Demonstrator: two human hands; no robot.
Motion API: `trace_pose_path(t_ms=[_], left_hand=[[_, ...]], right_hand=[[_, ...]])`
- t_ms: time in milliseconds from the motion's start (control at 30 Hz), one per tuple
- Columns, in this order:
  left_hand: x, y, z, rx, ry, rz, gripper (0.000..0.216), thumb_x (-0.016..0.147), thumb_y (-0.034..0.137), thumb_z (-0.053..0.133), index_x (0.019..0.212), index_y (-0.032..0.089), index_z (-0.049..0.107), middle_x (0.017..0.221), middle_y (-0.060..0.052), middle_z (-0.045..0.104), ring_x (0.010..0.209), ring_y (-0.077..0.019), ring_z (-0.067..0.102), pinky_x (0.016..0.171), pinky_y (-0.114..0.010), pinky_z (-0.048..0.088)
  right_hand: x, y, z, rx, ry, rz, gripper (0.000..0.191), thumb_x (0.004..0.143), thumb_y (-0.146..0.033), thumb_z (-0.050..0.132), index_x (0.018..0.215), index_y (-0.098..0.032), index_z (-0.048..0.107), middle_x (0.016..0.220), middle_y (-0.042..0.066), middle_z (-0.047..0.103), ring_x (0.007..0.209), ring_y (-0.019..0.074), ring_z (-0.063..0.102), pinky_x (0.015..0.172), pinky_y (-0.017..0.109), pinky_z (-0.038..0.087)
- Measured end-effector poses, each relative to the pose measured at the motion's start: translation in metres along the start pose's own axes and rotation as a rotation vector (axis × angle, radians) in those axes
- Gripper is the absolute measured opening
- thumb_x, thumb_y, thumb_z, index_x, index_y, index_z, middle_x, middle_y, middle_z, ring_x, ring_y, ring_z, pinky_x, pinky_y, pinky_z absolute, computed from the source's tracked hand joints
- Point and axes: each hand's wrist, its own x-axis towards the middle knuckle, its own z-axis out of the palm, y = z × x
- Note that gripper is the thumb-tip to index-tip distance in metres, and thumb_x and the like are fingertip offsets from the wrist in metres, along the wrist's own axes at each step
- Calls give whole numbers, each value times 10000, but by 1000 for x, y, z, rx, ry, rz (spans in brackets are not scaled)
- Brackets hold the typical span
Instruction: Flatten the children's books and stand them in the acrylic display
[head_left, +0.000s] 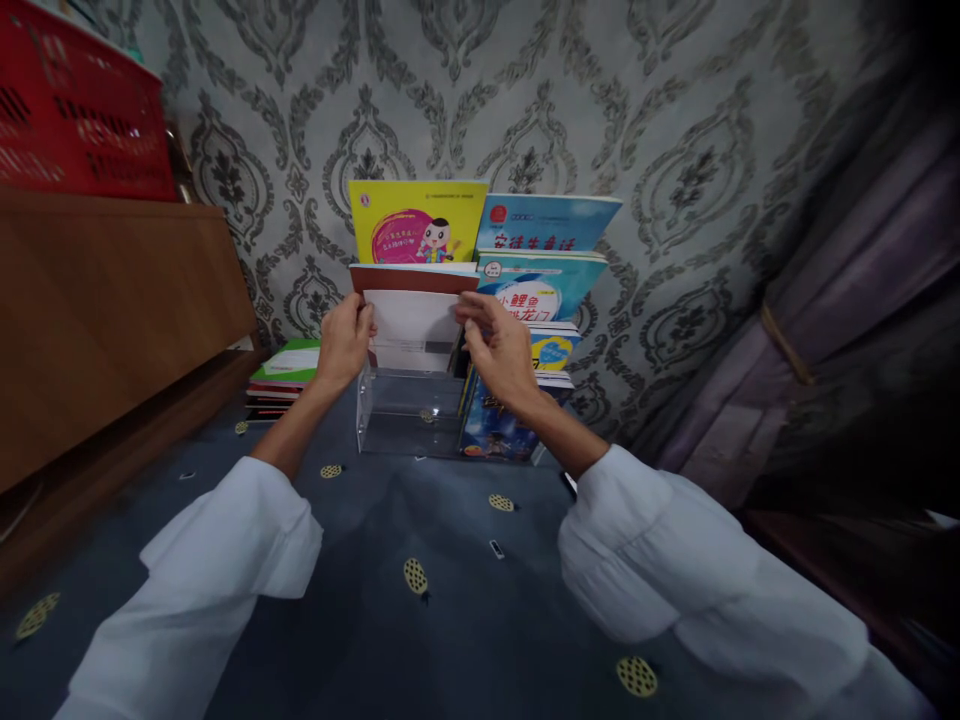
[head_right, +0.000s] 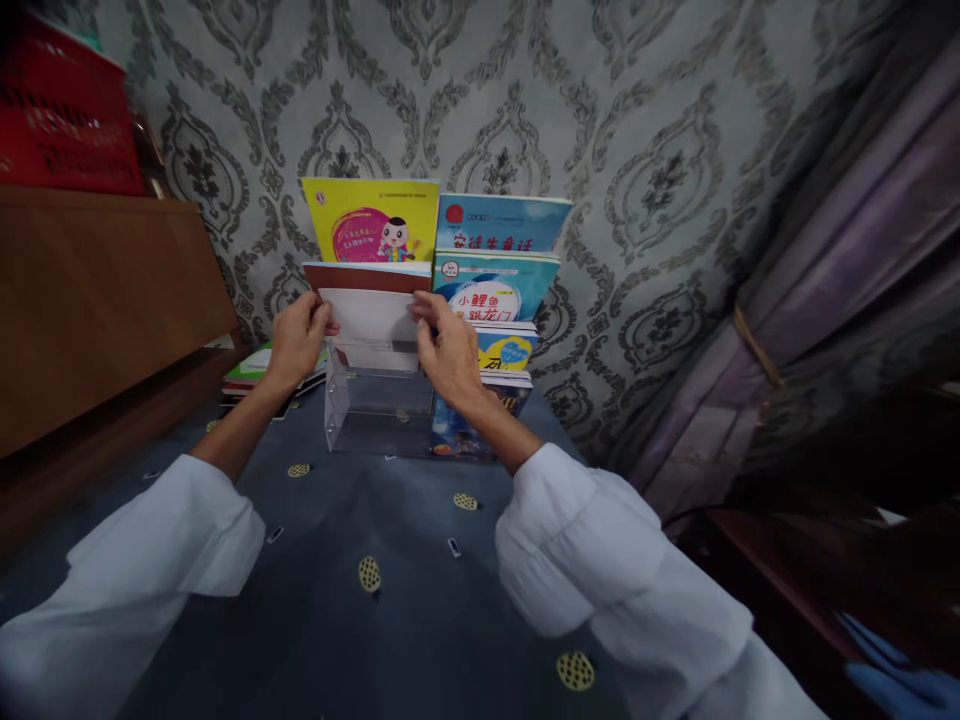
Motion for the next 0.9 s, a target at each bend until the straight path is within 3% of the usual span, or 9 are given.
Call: trace_pose_path(t_ms=[167,267,367,467,633,767,900], left_hand=[[-8,-4,-6,89,9,76,72,956,248,499,971,200,551,822,-35,689,769,-188,683,768,-314,519],[-19,-16,-12,178,-1,100,173,965,265,500,1102,175,554,866,-45,688,800,-195,677,794,-320,510],[-36,-42,-22,389,-112,31,263,1000,266,423,1217,159,527,963,-71,699,893,-211,681,839,-327,513],[-56,-80,-33,683,-288,-126,336,997,256,412,1289,129,517,1196,-146,675,1131,-254,637,984,-366,482],[-78,-139,-36,841,-407,-292,587,915,326,568,1409,25,469,1513,-311,430,1435,-430,378,1093,-583,390],[-78,-165,-27,902,-499,-312,706,940,402,534,1536,74,343,1623,-252,290,1525,-398,220,1142,-643,302],[-72,-175,-21,936,-568,-263,694,951,416,516,1544,99,345,1622,-211,322,1536,-383,193,1148,-685,253]], right_hand=[[-7,-1,-3,11,7,-9,453,915,-139,462,1350,-237,542,1193,96,740,1088,247,718,941,487,597],[-16,-4,-6,16,-7,0,428,926,-155,473,1339,-226,561,1185,98,741,1098,244,715,904,449,612],[-37,-11,-8,29,-41,21,368,956,-185,469,1302,-219,591,1180,99,741,1097,235,717,869,404,618],[-75,-17,-8,-8,-124,34,315,972,-201,472,1240,-214,636,1142,89,756,1057,221,730,896,388,606],[-167,-17,-4,-67,-411,100,348,950,-159,454,1197,-212,692,1146,84,768,1053,228,738,934,390,597],[-223,-8,2,-53,-493,270,355,970,-200,451,1222,-231,700,1148,87,769,1052,233,740,918,387,603],[-244,0,5,-32,-470,424,333,989,-273,456,1173,-236,731,1151,89,771,1065,254,735,947,427,592]])
